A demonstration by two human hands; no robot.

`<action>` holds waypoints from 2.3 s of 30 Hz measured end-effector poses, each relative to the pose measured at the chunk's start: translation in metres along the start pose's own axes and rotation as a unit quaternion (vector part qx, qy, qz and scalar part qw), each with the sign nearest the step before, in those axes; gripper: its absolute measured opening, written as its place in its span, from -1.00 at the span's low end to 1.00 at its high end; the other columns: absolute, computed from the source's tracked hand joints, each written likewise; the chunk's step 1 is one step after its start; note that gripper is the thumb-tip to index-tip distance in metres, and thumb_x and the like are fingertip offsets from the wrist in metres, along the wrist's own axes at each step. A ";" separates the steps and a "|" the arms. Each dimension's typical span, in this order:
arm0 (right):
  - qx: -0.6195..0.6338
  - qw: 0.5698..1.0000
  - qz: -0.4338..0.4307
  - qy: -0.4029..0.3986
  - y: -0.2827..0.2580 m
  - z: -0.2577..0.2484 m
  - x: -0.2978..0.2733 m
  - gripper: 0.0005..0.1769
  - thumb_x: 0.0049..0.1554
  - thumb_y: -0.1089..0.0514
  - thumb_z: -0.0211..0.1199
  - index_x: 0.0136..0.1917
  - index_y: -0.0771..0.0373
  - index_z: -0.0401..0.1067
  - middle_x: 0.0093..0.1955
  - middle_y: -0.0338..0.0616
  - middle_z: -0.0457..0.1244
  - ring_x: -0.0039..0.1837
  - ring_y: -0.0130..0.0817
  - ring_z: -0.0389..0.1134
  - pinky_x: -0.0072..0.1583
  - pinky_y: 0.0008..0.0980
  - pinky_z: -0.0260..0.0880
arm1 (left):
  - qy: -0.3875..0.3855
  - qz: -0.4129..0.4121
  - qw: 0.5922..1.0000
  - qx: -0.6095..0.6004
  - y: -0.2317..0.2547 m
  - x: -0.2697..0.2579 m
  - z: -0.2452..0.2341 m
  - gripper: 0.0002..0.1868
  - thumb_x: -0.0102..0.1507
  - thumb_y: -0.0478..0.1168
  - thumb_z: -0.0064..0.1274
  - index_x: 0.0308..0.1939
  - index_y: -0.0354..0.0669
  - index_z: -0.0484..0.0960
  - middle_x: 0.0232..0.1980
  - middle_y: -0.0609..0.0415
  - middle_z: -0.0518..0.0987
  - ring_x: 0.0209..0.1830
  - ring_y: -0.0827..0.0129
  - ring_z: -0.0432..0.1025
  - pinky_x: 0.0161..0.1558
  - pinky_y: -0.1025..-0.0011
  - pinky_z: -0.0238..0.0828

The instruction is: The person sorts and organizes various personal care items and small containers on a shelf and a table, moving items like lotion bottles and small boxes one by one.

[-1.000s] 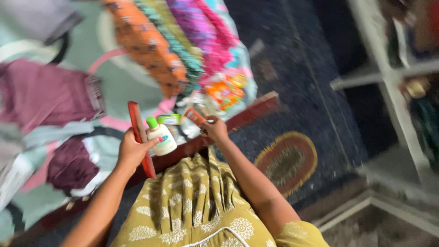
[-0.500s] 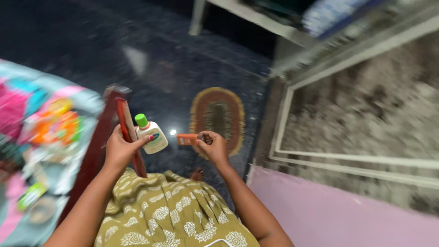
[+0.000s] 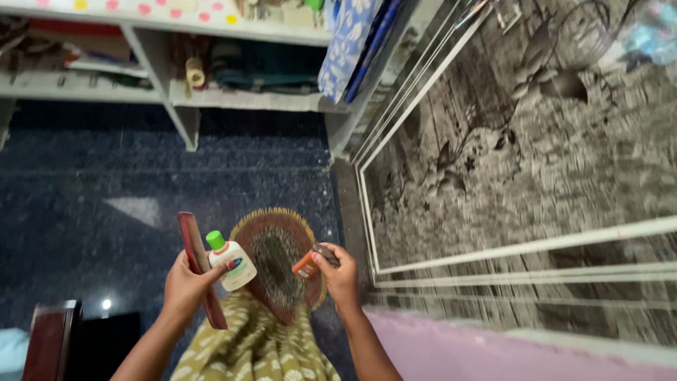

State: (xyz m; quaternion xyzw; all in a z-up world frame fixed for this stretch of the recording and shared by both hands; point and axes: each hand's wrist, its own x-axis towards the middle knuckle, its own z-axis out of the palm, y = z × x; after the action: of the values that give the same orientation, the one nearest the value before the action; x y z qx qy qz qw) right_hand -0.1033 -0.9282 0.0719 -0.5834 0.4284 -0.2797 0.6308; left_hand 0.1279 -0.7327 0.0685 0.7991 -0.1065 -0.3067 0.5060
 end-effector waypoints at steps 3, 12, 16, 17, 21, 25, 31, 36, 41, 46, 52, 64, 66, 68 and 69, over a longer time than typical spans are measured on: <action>0.029 0.999 0.013 0.009 -0.008 0.002 0.048 -0.68 0.11 0.22 0.40 0.13 0.36 0.56 0.00 -0.21 0.43 0.03 -0.52 0.41 0.10 -0.49 0.42 | -0.009 0.015 1.000 -0.017 0.016 0.047 0.015 -0.41 -0.02 -0.14 0.47 -0.01 -0.27 0.57 -0.15 0.03 0.67 -0.21 0.42 0.53 -0.17 0.39 0.47; -0.031 0.997 -0.057 -0.048 -0.065 0.062 0.228 -0.67 0.13 0.25 0.41 0.17 0.37 0.55 -0.03 -0.21 0.43 0.00 -0.53 0.39 0.08 -0.49 0.43 | -0.007 0.046 0.999 -0.010 0.128 0.216 0.025 -0.37 -0.06 -0.14 0.50 0.01 -0.29 0.58 -0.13 0.03 0.69 -0.18 0.44 0.56 -0.12 0.42 0.47; -0.117 0.981 -0.150 -0.036 -0.138 0.095 0.285 -0.70 0.08 0.31 0.41 0.11 0.36 0.56 -0.02 -0.21 0.42 0.03 -0.49 0.42 0.08 -0.48 0.43 | -0.011 0.081 0.997 -0.007 0.189 0.278 0.028 -0.39 -0.05 -0.15 0.49 0.00 -0.29 0.59 -0.15 0.04 0.69 -0.19 0.46 0.54 -0.13 0.44 0.47; -0.159 0.968 -0.190 -0.022 -0.156 0.099 0.298 -0.70 0.06 0.32 0.42 0.10 0.36 0.56 -0.02 -0.20 0.41 0.04 -0.47 0.43 0.08 -0.46 0.44 | -0.010 0.099 0.995 0.003 0.201 0.290 0.028 -0.39 -0.04 -0.16 0.50 0.00 -0.30 0.58 -0.16 0.05 0.69 -0.19 0.47 0.54 -0.12 0.45 0.47; -0.052 0.976 -0.204 -0.047 -0.212 0.122 0.351 -0.70 0.08 0.40 0.33 0.12 0.35 0.49 0.09 -0.19 0.33 0.10 -0.45 0.43 0.09 -0.44 0.51 | -0.070 0.097 0.987 -0.108 0.246 0.327 0.035 -0.45 0.00 -0.23 0.45 0.02 -0.30 0.59 -0.19 0.05 0.67 -0.27 0.48 0.50 -0.21 0.45 0.45; -0.054 0.956 -0.284 -0.055 -0.265 0.135 0.414 -0.67 0.10 0.46 0.30 0.15 0.32 0.48 0.08 -0.15 0.31 0.10 -0.41 0.41 0.12 -0.43 0.52 | -0.087 0.102 0.985 -0.107 0.287 0.353 0.034 -0.44 0.00 -0.28 0.45 0.04 -0.30 0.58 -0.17 0.04 0.68 -0.24 0.49 0.51 -0.18 0.46 0.46; -0.202 0.831 -0.517 0.031 -0.384 0.156 0.524 -0.67 0.10 0.39 0.41 0.15 0.33 0.49 0.05 -0.09 0.37 0.07 -0.28 0.40 0.19 -0.29 0.40 | -0.072 0.133 0.984 -0.096 0.343 0.398 0.026 -0.36 -0.06 -0.29 0.42 0.08 -0.26 0.52 -0.12 0.09 0.70 -0.18 0.51 0.55 -0.12 0.46 0.50; -0.129 0.843 -0.522 0.012 -0.478 0.194 0.618 -0.70 0.16 0.25 0.39 0.17 0.20 0.49 0.17 -0.08 0.32 0.16 -0.20 0.40 0.12 -0.32 0.49 | -0.013 0.089 0.995 -0.035 0.397 0.438 0.025 -0.37 -0.03 -0.30 0.44 0.09 -0.29 0.55 -0.13 -0.01 0.71 -0.20 0.44 0.53 -0.09 0.40 0.48; -0.238 0.743 -0.625 0.019 -0.530 0.233 0.707 -0.65 0.11 0.16 0.45 0.17 0.18 0.52 0.11 -0.08 0.37 0.24 -0.02 0.28 0.29 -0.12 0.28 | 0.034 0.070 0.995 -0.069 0.428 0.468 0.040 -0.35 -0.03 -0.30 0.39 0.12 -0.25 0.49 -0.10 0.09 0.71 -0.20 0.48 0.56 -0.10 0.43 0.50; -0.138 0.765 -0.624 -0.077 -0.537 0.252 0.762 -0.67 0.18 0.16 0.44 0.19 0.24 0.50 0.08 -0.07 0.37 0.20 -0.13 0.34 0.27 -0.22 0.37 | 0.066 0.060 0.994 -0.063 0.453 0.480 0.051 -0.38 -0.03 -0.32 0.41 0.09 -0.25 0.54 -0.17 0.05 0.70 -0.23 0.47 0.55 -0.13 0.42 0.50; 0.273 0.854 -0.312 -0.315 -0.514 0.221 0.769 -0.76 0.34 0.17 0.28 0.20 0.34 0.41 0.09 -0.04 0.35 0.07 -0.29 0.44 0.11 -0.33 0.52 | 0.044 0.069 0.991 -0.105 0.487 0.492 0.050 -0.39 0.03 -0.35 0.42 0.14 -0.29 0.55 -0.21 0.00 0.70 -0.41 0.30 0.49 -0.34 0.27 0.43; -0.261 0.823 -0.279 -0.421 -0.488 0.211 0.697 -0.51 -0.01 0.11 0.52 0.16 0.27 0.53 0.04 -0.13 0.43 -0.05 -0.41 0.51 -0.06 -0.49 0.53 | 0.072 0.235 0.962 0.119 0.556 0.512 0.075 -0.45 -0.16 -0.17 0.51 -0.26 -0.24 0.50 -0.49 -0.08 0.51 -0.51 0.11 0.42 -0.41 0.24 0.35; -0.289 0.811 -0.324 -0.392 -0.496 0.200 0.693 -0.52 -0.02 0.08 0.55 0.13 0.28 0.54 -0.01 -0.11 0.44 -0.06 -0.42 0.51 -0.05 -0.47 0.51 | 0.055 0.274 0.954 0.109 0.563 0.513 0.082 -0.46 -0.17 -0.16 0.49 -0.27 -0.22 0.49 -0.50 -0.06 0.50 -0.52 0.08 0.43 -0.44 0.22 0.34; -0.302 0.808 -0.334 -0.380 -0.505 0.188 0.693 -0.48 -0.02 0.07 0.54 0.16 0.28 0.52 0.01 -0.12 0.42 -0.07 -0.44 0.51 -0.10 -0.48 0.52 | 0.043 0.287 0.951 0.110 0.569 0.516 0.089 -0.43 -0.15 -0.12 0.50 -0.27 -0.23 0.46 -0.51 -0.04 0.52 -0.53 0.08 0.45 -0.46 0.21 0.33; -0.308 0.806 -0.340 -0.374 -0.509 0.183 0.693 -0.47 -0.02 0.06 0.53 0.18 0.28 0.51 0.02 -0.12 0.41 -0.08 -0.46 0.51 -0.12 -0.48 0.52 | 0.041 0.299 0.946 0.117 0.571 0.518 0.092 -0.43 -0.14 -0.11 0.50 -0.27 -0.23 0.45 -0.50 -0.06 0.52 -0.52 0.07 0.44 -0.46 0.20 0.32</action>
State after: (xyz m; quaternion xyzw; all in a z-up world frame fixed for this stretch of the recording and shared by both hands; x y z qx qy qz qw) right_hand 0.4604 -1.5108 0.4118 -0.9148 -0.0031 -0.0895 0.3938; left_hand 0.5618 -1.3152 0.3420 0.7961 -0.3552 -0.0938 0.4809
